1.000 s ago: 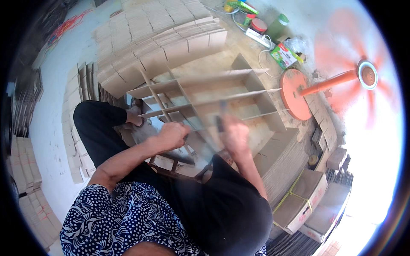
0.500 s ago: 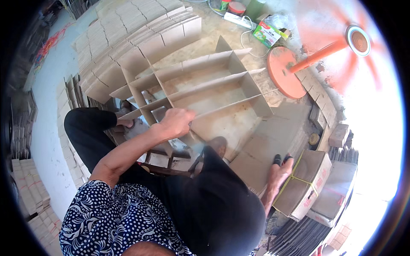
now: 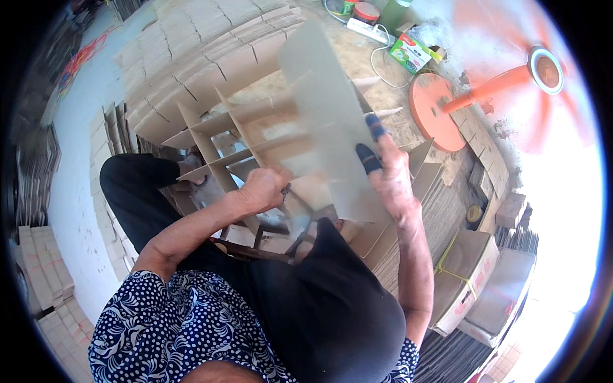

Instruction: The person assembles a multi-compartment cardboard tray by folding and interlocking pre-cut cardboard pieces. They repeatedly pick up pieces, fold them into shape, and fit them together to form a grid-like structure.

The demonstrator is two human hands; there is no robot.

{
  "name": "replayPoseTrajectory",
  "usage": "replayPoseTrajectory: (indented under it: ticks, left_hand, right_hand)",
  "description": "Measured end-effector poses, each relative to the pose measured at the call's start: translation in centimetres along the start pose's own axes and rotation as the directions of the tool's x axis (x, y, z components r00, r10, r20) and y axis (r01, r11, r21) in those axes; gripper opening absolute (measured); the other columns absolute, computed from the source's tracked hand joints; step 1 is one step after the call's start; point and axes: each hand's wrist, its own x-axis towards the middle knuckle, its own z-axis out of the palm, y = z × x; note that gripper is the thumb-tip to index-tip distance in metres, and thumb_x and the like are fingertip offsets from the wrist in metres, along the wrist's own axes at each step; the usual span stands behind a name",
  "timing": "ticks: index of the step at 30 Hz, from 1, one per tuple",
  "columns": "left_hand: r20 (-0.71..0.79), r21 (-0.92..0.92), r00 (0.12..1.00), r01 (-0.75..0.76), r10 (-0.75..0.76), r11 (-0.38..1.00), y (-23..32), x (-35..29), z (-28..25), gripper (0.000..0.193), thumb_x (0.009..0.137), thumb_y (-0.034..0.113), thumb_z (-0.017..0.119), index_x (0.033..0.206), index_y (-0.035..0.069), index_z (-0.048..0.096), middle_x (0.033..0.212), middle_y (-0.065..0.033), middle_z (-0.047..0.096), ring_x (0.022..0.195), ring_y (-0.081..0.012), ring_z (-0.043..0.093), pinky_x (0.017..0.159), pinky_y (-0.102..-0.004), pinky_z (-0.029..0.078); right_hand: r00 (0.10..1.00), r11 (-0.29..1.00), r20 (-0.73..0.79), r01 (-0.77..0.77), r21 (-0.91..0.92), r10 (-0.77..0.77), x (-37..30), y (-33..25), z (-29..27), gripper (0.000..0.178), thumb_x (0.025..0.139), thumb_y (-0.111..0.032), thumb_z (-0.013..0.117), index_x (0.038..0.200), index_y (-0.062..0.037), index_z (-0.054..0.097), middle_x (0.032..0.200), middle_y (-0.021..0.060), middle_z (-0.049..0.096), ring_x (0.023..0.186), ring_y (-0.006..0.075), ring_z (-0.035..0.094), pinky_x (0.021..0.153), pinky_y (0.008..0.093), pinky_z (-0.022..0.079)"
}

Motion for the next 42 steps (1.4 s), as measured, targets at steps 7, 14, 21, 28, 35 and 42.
replayPoseTrajectory:
  ticks: [7, 14, 21, 28, 35, 42]
  left_hand:
    - [-0.041, -0.038, 0.999, -0.021, 0.019, 0.999, -0.5, -0.1, 0.2, 0.021, 0.067, 0.006, 0.059, 0.088, 0.006, 0.06, 0.082, -0.0186, 0.064, 0.08, -0.0402, 0.063, 0.068, -0.0503, 0.049]
    - [-0.079, -0.037, 0.996, -0.054, 0.051, 0.998, -0.8, -0.1, -0.1, 0.016, 0.068, 0.006, 0.06, 0.083, 0.0, 0.061, 0.082, -0.0189, 0.064, 0.076, -0.0378, 0.064, 0.066, -0.0469, 0.051]
    - [-0.002, -0.038, 0.999, -0.037, 0.037, 0.999, -0.7, -0.1, -0.4, 0.016, 0.069, 0.006, 0.059, 0.083, -0.001, 0.063, 0.083, -0.0206, 0.064, 0.077, -0.0383, 0.064, 0.067, -0.0465, 0.051]
    - [-0.024, -0.008, 0.999, -0.041, 0.041, 0.999, -0.5, -0.2, -0.8, 0.017, 0.069, 0.006, 0.059, 0.084, 0.0, 0.062, 0.082, -0.0206, 0.064, 0.076, -0.0379, 0.065, 0.066, -0.0465, 0.051]
    - [0.032, -0.005, 0.999, -0.012, 0.013, 1.0, -0.9, 0.6, 0.8, 0.022, 0.067, 0.009, 0.062, 0.089, 0.005, 0.063, 0.091, -0.0184, 0.063, 0.087, -0.038, 0.062, 0.072, -0.0491, 0.049]
    - [0.011, 0.026, 1.0, -0.015, 0.014, 1.0, -0.6, 0.7, -0.2, 0.021, 0.063, 0.004, 0.061, 0.083, 0.002, 0.056, 0.085, -0.0178, 0.062, 0.082, -0.0386, 0.062, 0.07, -0.0483, 0.049]
  right_hand:
    - [0.957, 0.995, 0.29, 0.023, -0.095, 0.006, 4.9, -2.3, 1.4, 0.064, 0.072, 0.014, 0.052, 0.133, -0.003, 0.045, 0.116, 0.0222, 0.061, 0.106, 0.0341, 0.061, 0.089, 0.0358, 0.047]
    - [0.962, 0.982, 0.248, 0.147, -0.116, -0.114, 5.3, -1.5, 3.1, 0.067, 0.068, 0.016, 0.05, 0.133, -0.0027, 0.047, 0.108, 0.0232, 0.063, 0.097, 0.033, 0.064, 0.084, 0.0319, 0.049]
    - [0.961, 0.985, 0.266, 0.114, -0.133, -0.076, 3.5, -1.3, 3.9, 0.056, 0.077, 0.011, 0.053, 0.132, -0.0003, 0.048, 0.111, 0.0222, 0.063, 0.1, 0.0265, 0.064, 0.086, 0.0285, 0.047]
    - [0.942, 0.968, 0.336, 0.097, -0.232, -0.013, 4.5, -0.6, 6.1, 0.05, 0.078, 0.009, 0.057, 0.127, 0.0012, 0.052, 0.104, 0.0216, 0.065, 0.096, 0.0234, 0.066, 0.082, 0.0298, 0.048]
    - [0.936, 0.775, 0.333, 0.296, -0.559, -0.117, 2.9, 0.4, 11.0, 0.029, 0.069, -0.001, 0.059, 0.097, -0.0073, 0.057, 0.079, 0.016, 0.064, 0.079, 0.034, 0.064, 0.07, 0.0416, 0.048]
    - [0.954, 0.831, 0.019, 0.272, -0.485, -0.3, -2.8, 0.5, 7.1, 0.05, 0.062, -0.002, 0.06, 0.112, -0.0009, 0.057, 0.078, 0.012, 0.06, 0.074, 0.0312, 0.058, 0.067, 0.0424, 0.044]
